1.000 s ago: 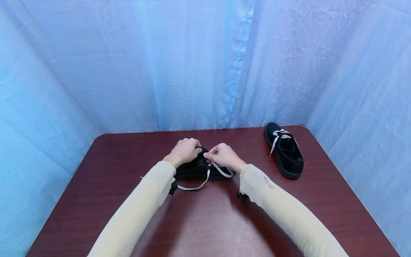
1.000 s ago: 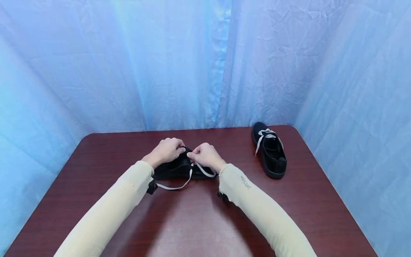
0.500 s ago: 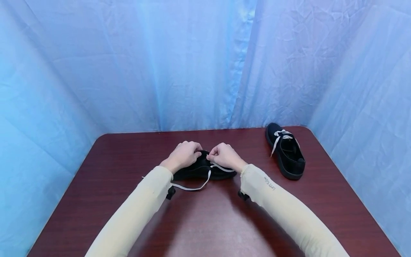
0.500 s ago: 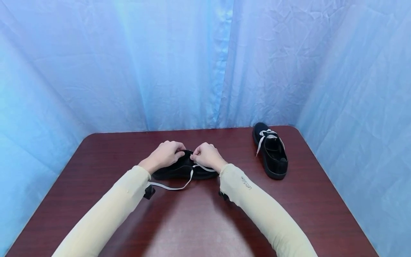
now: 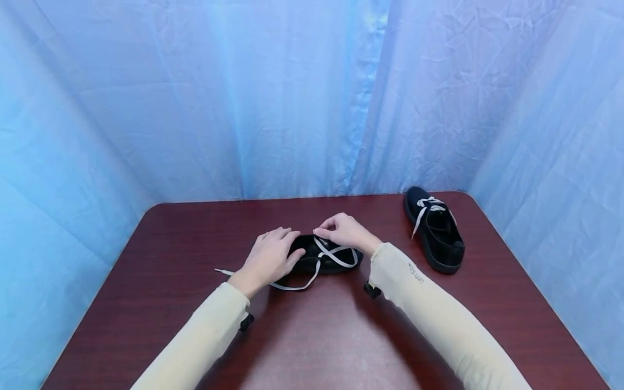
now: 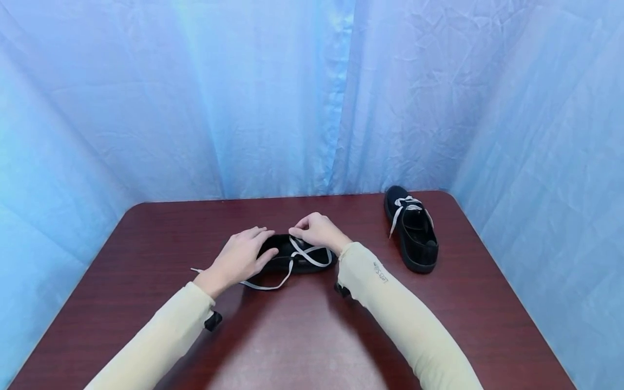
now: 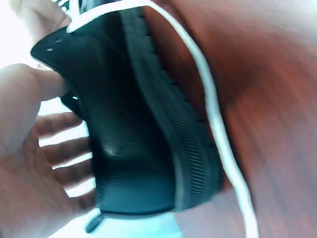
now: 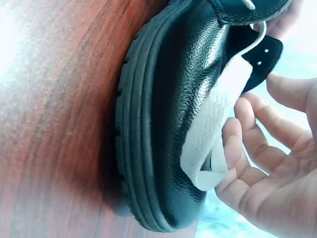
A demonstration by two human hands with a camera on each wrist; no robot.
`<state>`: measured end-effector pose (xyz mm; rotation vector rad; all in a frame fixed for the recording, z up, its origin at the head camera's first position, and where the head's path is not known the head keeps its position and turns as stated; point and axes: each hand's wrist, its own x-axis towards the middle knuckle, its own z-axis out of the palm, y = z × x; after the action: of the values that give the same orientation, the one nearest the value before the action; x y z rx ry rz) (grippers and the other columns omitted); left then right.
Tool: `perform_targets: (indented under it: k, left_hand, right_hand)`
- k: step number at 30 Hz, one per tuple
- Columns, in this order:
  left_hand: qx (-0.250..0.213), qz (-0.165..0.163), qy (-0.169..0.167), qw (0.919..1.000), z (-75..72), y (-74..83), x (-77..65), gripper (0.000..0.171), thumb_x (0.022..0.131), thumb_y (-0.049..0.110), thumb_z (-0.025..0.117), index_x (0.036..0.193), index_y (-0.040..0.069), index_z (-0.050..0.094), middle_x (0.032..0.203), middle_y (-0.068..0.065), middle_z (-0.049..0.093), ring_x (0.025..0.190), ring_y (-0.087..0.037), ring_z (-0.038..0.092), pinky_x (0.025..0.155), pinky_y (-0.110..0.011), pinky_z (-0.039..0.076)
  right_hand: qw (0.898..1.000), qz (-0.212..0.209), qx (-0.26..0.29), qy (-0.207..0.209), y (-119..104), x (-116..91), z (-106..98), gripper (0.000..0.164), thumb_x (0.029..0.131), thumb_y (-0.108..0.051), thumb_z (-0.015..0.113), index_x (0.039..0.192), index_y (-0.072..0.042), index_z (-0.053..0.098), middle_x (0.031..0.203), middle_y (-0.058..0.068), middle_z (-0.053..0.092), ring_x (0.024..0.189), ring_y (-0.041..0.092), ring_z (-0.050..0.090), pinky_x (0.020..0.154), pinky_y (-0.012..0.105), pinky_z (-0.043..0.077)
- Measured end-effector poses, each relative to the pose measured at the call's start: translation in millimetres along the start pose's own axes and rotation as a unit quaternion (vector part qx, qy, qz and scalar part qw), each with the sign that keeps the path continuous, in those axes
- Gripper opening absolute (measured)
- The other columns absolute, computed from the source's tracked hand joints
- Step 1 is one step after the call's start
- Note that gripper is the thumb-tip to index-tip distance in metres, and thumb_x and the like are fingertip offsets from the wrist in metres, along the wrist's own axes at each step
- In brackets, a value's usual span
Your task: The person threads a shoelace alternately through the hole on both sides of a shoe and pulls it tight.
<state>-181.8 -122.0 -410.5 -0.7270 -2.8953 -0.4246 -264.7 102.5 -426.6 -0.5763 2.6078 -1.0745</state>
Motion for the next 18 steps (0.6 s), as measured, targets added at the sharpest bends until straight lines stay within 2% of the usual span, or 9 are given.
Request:
perform_targets:
  k: [2, 6, 12, 18]
  left_hand:
    - [0.011, -0.002, 0.007, 0.9999, 5.4, -3.0, -4.8, 0.047, 0.104, 0.038, 0.057, 0.139, 0.007, 0.059, 0.140, -0.019, 0.057, 0.135, -0.038, 0.050, 0.110, -0.056, 0.035]
    - [0.032, -0.003, -0.012, 0.9994, 16.0, -6.1, -8.7, 0.053, 0.108, 0.042, 0.043, 0.149, 0.009, 0.050, 0.152, -0.019, 0.047, 0.144, -0.036, 0.038, 0.117, -0.053, 0.024]
    - [0.081, -0.005, -0.048, 0.9956, 23.0, -6.8, -9.7, 0.057, 0.111, 0.044, 0.030, 0.158, 0.012, 0.037, 0.161, -0.014, 0.034, 0.151, -0.031, 0.027, 0.120, -0.052, 0.017]
    - [0.078, -0.010, -0.058, 0.9952, 23.7, -7.6, -9.5, 0.058, 0.110, 0.043, 0.031, 0.159, 0.011, 0.035, 0.163, -0.014, 0.031, 0.151, -0.031, 0.024, 0.120, -0.051, 0.015]
  right_hand:
    - [1.000, -0.006, 0.009, -0.029, -1, 1, -2, 0.027, 0.097, -0.028, 0.070, 0.112, -0.007, 0.078, 0.102, 0.001, 0.075, 0.097, 0.015, 0.066, 0.089, 0.034, 0.051]
    - [0.997, -0.001, 0.045, -0.064, -2, 4, -5, 0.024, 0.094, -0.019, 0.073, 0.111, -0.003, 0.077, 0.095, 0.003, 0.076, 0.090, 0.014, 0.068, 0.088, 0.034, 0.052]
    - [0.999, 0.002, 0.020, -0.036, -3, 11, -2, 0.011, 0.091, -0.018, 0.078, 0.098, -0.009, 0.081, 0.086, -0.002, 0.076, 0.086, 0.012, 0.066, 0.081, 0.032, 0.053]
    - [1.000, 0.023, 0.007, -0.015, -7, 14, -1, 0.013, 0.095, -0.019, 0.073, 0.100, -0.010, 0.080, 0.098, -0.002, 0.075, 0.096, 0.016, 0.064, 0.087, 0.036, 0.051]
